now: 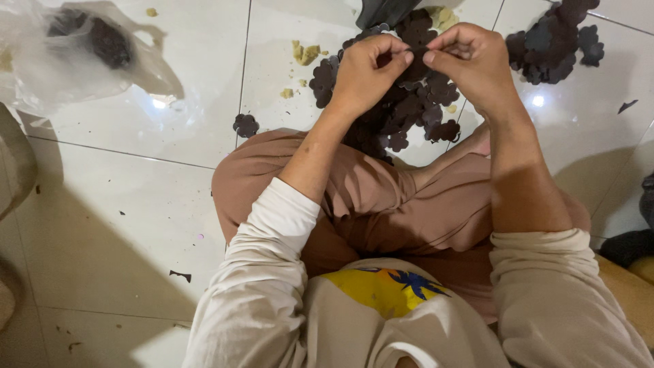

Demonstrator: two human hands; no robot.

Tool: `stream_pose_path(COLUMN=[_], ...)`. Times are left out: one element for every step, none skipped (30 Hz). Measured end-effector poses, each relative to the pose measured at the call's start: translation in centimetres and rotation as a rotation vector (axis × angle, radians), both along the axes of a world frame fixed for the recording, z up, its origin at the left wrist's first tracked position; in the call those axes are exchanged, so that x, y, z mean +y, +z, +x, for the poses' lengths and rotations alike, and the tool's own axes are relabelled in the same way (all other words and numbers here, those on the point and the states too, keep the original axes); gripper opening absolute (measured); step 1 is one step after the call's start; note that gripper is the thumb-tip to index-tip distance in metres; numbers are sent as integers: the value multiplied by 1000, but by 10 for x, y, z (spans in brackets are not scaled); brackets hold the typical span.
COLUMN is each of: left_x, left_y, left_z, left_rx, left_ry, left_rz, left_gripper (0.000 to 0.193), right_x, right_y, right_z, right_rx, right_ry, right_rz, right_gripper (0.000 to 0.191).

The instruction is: The person sits on the floor and trims dark flower-shaped shoe components one at a time, pinching off small pale excess pieces from each cutout by hand and setting the trimmed pieces aside with the growing pile of finished flower cutouts.

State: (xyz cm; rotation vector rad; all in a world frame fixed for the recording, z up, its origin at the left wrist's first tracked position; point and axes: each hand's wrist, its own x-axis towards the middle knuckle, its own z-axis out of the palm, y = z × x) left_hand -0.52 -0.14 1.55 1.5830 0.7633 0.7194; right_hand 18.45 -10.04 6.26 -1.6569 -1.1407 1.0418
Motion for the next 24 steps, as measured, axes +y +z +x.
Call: stream_pose_path(left_x=[1, 1, 0, -1, -2, -3, -5, -5, -4, -4, -3, -2, -1, -1, -1, 0, 0, 1, 1, 2, 3, 3, 3, 3], left_y=[0, -1, -1, -2, -3, -4, -5, -6, -7, -8, -9, -9, -9, -8, -7, -6, -4, -2, 0, 1, 2, 2, 2, 1], left_z=[-1, -1, -2, -2, -2, -2, -1, -1, 0, 0, 0, 1, 2, 2, 2, 2, 2, 1, -1, -1, -2, -2, -2, -1], left_rx=[9, 17, -26, -65, -105, -122, -138, -157, -151, -145, -138, -154, -170, -185, -241, -297, -353, -346, -338, -330, -336, -341, -346, -359], left_ry=[11, 22, 37, 54, 71, 86, 102, 116, 70, 23, -24, -22, -21, -20, -41, -59, -76, -103, -128, -159, -164, -170, -174, -166], left_rz=[23, 48, 82, 105, 129, 136, 143, 154, 53, -49, -150, -193, -236, -279, -352, -437, -522, -585, -649, -696, -676, -656, -637, -616], left_gripper=[15, 16, 17, 18, 20, 19, 18, 16, 12, 9, 8, 9, 10, 10, 11, 12, 13, 13, 13, 14, 13, 13, 13, 12], right_x=[0, 0, 0, 0, 0, 1, 0, 1, 1, 1, 1, 2, 2, 3, 2, 3, 4, 4, 4, 5, 4, 4, 3, 3], right_y=[-1, -3, -4, -5, -5, -5, -5, -4, -4, -2, -1, 1, 2, 4, 7, 10, 12, 13, 14, 15, 15, 15, 14, 13], right_z=[1, 2, 2, 3, 4, 5, 6, 6, 6, 5, 3, 2, 0, -2, -3, -4, -4, -5, -6, -6, -6, -6, -6, -6], right_rx=[7, 9, 11, 16, 48, 80, 112, 116, 120, 124, 138, 150, 163, 190, 218, 246, 256, 267, 280, 282, 283, 283, 281, 280], right_ry=[-4, -12, -21, -27, -31, -36, -41, -42, -43, -45, -46, -46, -47, -32, -17, -3, -10, -17, -22, -21, -20, -19, -19, -19], right_rz=[10, 19, 27, 24, 9, -5, -19, -34, -50, -66, -64, -51, -38, -26, -14, -16, -34, -52, -72, -57, -41, -25, 13, 32], right_gripper=[8, 8, 8, 8, 8, 8, 8, 8, 8, 8, 9, 10, 11, 15, 18, 22, 21, 19, 18, 18, 18, 18, 19, 21])
